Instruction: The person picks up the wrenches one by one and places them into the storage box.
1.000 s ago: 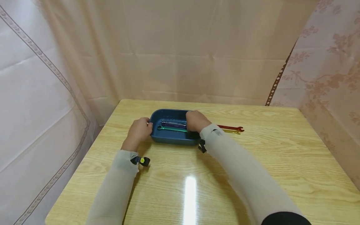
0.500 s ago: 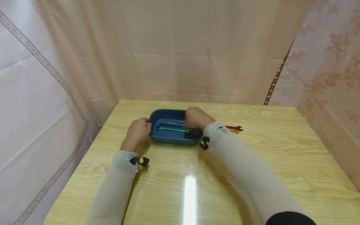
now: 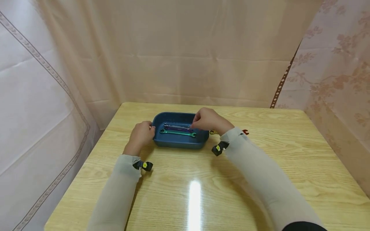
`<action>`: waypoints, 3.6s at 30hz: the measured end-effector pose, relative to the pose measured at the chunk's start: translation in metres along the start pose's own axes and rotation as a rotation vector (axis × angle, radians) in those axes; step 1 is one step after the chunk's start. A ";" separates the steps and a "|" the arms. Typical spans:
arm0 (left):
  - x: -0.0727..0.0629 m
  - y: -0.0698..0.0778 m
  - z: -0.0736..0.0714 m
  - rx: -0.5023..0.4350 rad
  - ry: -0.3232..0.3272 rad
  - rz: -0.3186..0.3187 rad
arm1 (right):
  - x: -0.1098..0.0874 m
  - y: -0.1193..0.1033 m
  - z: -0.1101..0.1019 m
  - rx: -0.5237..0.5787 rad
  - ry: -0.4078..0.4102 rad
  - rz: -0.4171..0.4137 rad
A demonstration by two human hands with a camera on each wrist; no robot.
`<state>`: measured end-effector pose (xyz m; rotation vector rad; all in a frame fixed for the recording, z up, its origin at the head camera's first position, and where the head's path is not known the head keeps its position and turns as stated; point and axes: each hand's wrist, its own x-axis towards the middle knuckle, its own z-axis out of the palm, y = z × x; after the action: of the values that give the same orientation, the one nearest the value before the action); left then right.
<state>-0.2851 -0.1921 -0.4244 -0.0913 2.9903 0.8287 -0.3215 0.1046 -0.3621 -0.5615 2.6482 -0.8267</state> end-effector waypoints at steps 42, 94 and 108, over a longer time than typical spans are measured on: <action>-0.001 0.000 0.000 -0.005 0.006 0.010 | -0.088 0.125 -0.028 0.416 0.234 0.252; -0.003 0.002 0.000 0.028 0.014 0.031 | -0.096 0.193 -0.027 0.205 0.225 0.517; -0.002 0.001 -0.001 0.020 0.012 0.031 | -0.095 0.192 -0.024 0.179 0.230 0.521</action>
<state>-0.2833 -0.1914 -0.4233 -0.0497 3.0179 0.8037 -0.3008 0.3043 -0.4406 0.2792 2.6830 -0.9845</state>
